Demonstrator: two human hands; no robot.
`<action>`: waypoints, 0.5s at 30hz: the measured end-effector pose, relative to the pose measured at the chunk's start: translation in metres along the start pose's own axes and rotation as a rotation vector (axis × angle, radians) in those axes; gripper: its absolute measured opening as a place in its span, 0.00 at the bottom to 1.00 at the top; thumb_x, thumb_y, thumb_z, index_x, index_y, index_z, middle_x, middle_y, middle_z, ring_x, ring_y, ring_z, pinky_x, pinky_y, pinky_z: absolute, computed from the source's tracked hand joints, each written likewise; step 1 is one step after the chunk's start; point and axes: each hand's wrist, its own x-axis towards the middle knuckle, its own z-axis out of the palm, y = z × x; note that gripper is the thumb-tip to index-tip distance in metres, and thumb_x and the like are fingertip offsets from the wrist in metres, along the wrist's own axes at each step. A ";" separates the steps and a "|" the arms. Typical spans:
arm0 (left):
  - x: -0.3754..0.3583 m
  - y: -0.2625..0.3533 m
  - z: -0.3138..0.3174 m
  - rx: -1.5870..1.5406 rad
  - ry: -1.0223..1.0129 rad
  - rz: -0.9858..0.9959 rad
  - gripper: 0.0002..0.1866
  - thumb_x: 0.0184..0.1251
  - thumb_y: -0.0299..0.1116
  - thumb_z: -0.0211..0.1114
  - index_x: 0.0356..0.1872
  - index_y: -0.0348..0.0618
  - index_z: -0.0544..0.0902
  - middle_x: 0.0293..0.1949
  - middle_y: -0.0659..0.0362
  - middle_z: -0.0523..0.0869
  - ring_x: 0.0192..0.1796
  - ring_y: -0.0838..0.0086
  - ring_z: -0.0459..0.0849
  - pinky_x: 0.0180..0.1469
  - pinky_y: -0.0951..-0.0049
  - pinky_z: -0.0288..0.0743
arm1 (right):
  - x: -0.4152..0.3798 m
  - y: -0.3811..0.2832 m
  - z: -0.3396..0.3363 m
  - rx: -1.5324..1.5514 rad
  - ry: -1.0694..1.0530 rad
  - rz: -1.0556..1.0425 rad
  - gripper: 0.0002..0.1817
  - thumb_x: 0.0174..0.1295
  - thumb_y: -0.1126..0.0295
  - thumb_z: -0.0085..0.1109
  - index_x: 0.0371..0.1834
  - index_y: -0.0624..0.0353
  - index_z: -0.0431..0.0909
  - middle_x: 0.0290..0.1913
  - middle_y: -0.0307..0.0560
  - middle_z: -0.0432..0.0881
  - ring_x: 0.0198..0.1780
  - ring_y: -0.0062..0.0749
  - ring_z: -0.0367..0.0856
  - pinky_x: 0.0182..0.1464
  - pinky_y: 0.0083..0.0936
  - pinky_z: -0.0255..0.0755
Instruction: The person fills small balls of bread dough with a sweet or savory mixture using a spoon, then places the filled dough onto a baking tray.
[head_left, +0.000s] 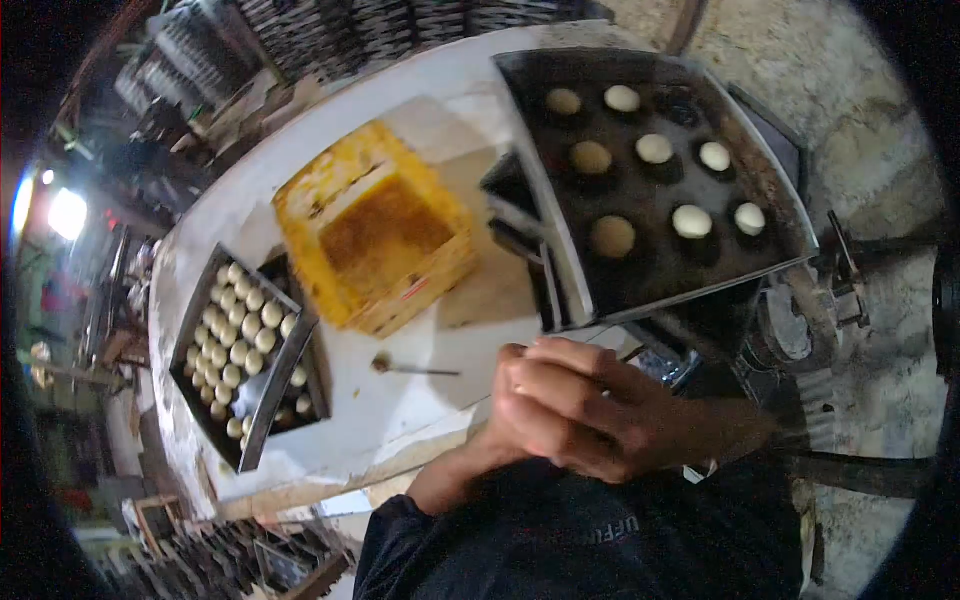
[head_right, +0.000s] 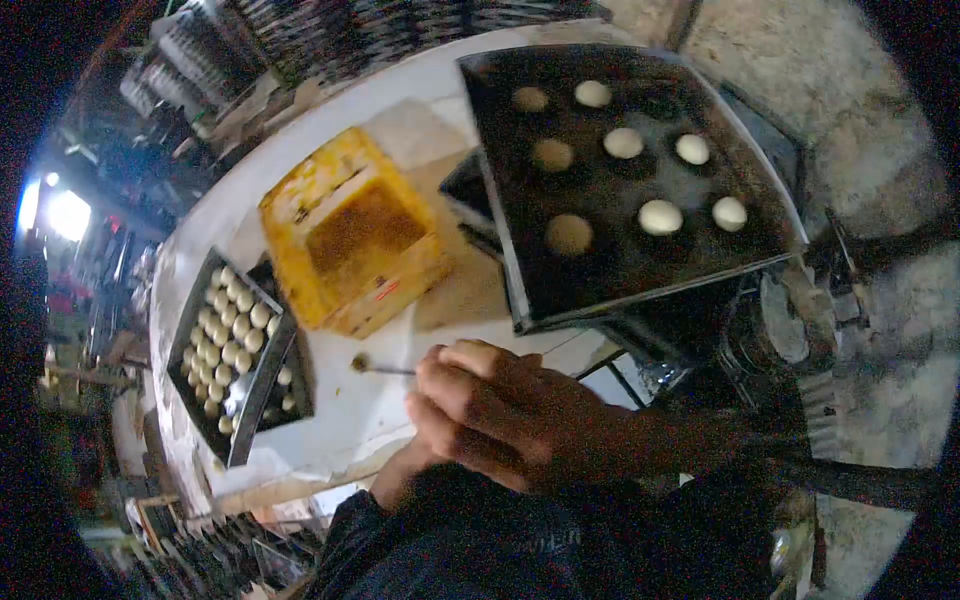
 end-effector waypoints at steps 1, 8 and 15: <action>0.018 0.010 -0.003 -0.327 -0.092 -0.045 0.17 0.55 0.32 0.74 0.41 0.42 0.76 0.36 0.58 0.80 0.34 0.73 0.80 0.33 0.66 0.72 | -0.009 0.014 -0.014 -0.015 -0.004 0.019 0.20 0.65 0.67 0.58 0.57 0.65 0.72 0.57 0.59 0.72 0.56 0.53 0.76 0.57 0.40 0.75; 0.094 0.013 -0.031 -1.142 -0.443 -0.016 0.37 0.41 0.35 0.84 0.56 0.36 0.78 0.31 0.60 0.79 0.31 0.75 0.78 0.34 0.75 0.72 | -0.053 0.168 -0.111 0.933 0.414 0.891 0.21 0.76 0.58 0.40 0.46 0.67 0.75 0.38 0.48 0.80 0.39 0.33 0.83 0.44 0.30 0.78; 0.054 -0.027 -0.031 -1.200 -0.118 -0.051 0.28 0.41 0.35 0.85 0.46 0.40 0.84 0.26 0.61 0.80 0.25 0.78 0.76 0.27 0.78 0.67 | -0.107 0.414 -0.106 -0.342 0.000 0.785 0.24 0.73 0.54 0.48 0.60 0.64 0.71 0.54 0.56 0.78 0.54 0.48 0.78 0.58 0.35 0.71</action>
